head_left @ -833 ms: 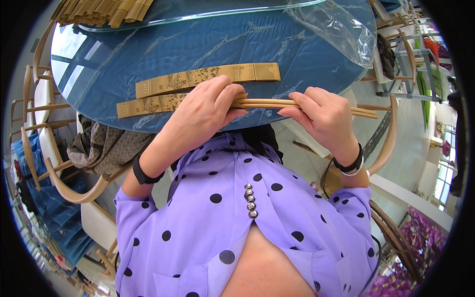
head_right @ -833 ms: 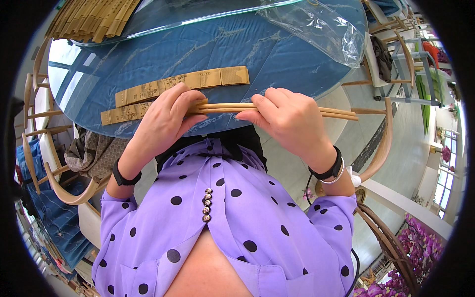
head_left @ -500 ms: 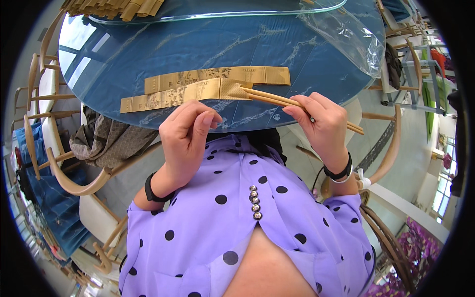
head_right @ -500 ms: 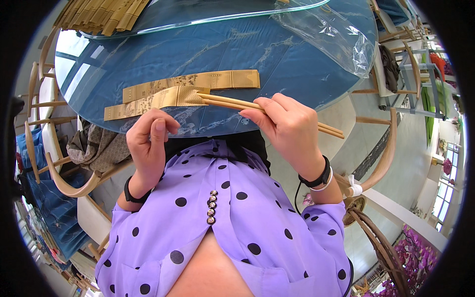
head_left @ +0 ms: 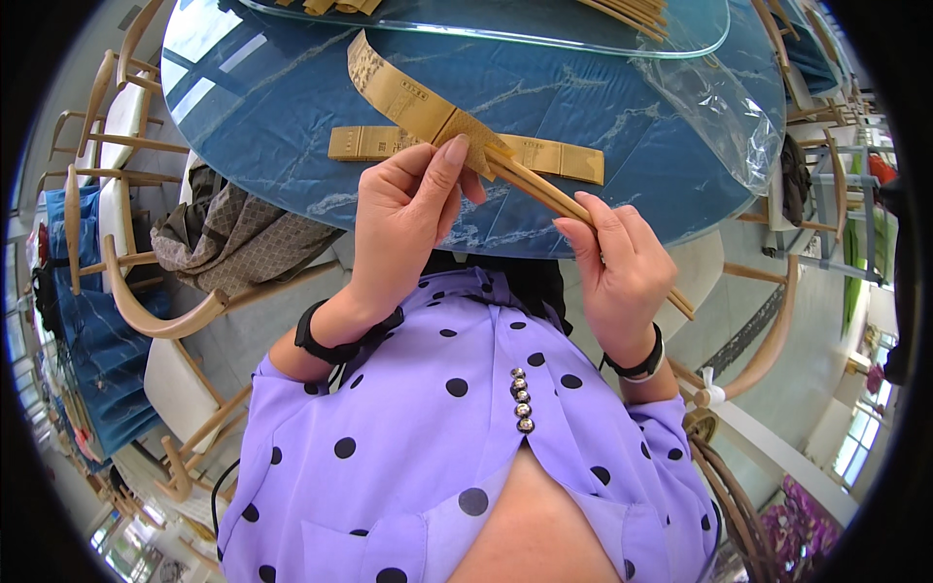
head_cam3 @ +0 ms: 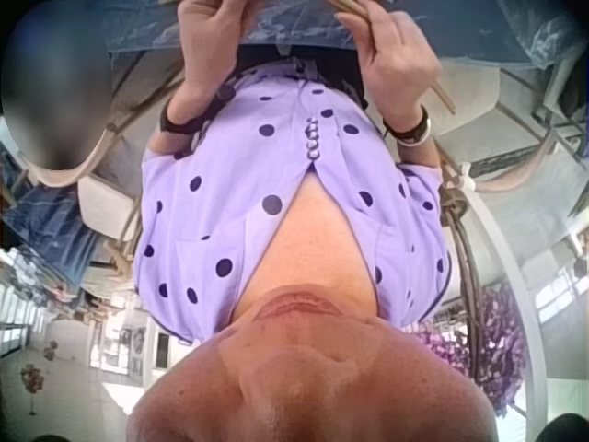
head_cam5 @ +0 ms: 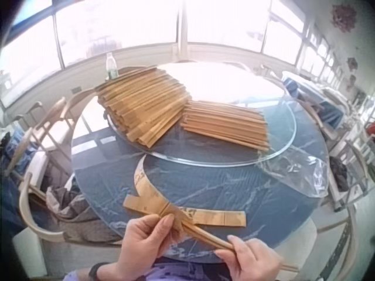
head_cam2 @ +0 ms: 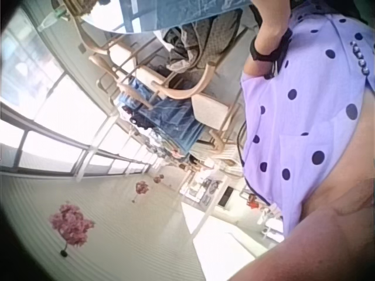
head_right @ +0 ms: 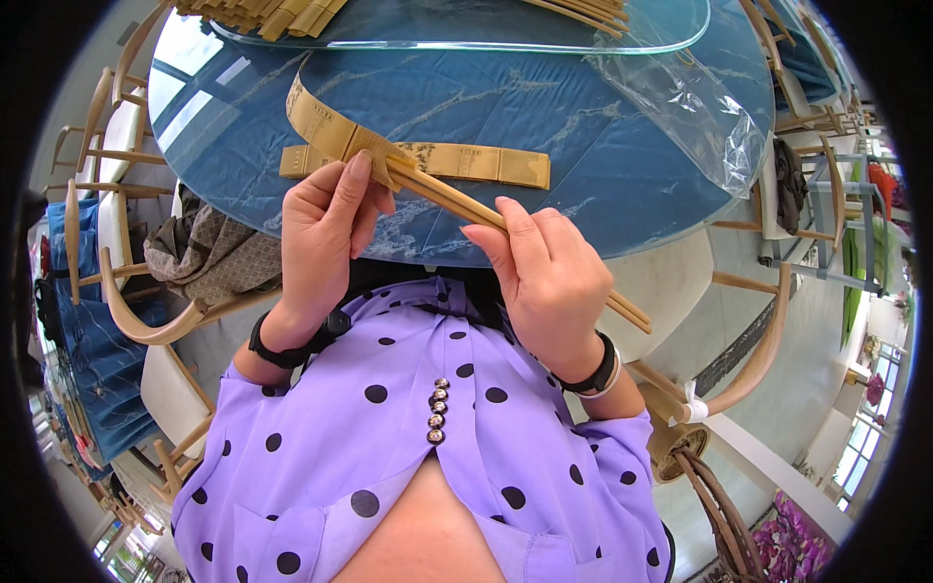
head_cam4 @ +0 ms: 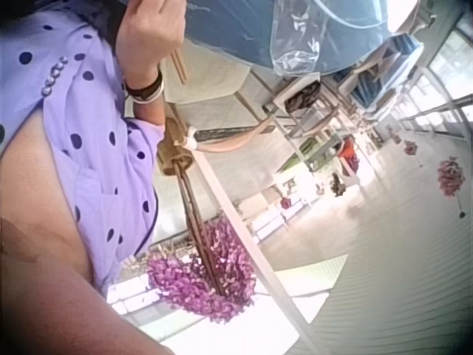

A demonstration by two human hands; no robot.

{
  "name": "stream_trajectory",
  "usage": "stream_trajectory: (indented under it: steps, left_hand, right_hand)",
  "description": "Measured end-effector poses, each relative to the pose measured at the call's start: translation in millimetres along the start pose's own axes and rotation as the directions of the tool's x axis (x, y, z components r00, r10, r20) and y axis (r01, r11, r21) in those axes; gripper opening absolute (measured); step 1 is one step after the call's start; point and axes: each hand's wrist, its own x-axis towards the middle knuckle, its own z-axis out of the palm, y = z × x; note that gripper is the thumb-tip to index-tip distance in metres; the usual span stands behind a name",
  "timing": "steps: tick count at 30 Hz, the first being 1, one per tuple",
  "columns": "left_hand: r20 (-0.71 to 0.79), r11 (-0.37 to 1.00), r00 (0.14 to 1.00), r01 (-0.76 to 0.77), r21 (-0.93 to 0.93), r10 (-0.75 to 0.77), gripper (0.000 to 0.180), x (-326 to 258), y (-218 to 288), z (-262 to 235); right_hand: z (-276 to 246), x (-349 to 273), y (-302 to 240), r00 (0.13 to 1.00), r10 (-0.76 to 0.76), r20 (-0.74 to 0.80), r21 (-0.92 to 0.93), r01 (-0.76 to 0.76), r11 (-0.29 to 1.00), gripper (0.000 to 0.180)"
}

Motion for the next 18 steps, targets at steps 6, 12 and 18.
stream_trajectory:
  steps: [6,12,18]
  left_hand:
    - [-0.074,1.0,0.997,-0.001,-0.003,0.0,0.034,-5,-21,1]
    - [-0.098,0.997,0.994,-0.04,0.06,0.046,0.033,-7,-27,4]
    - [-0.093,0.999,0.995,-0.025,-0.022,0.023,0.032,-7,-30,1]
  right_hand:
    - [3,-7,-2,0.997,0.021,0.077,-0.031,-0.018,0.999,0.03]
    - [7,-9,-8,0.997,0.021,0.076,-0.057,-0.016,0.998,0.029]
    - [10,-10,-4,0.996,0.017,0.083,-0.017,-0.015,1.0,0.029]
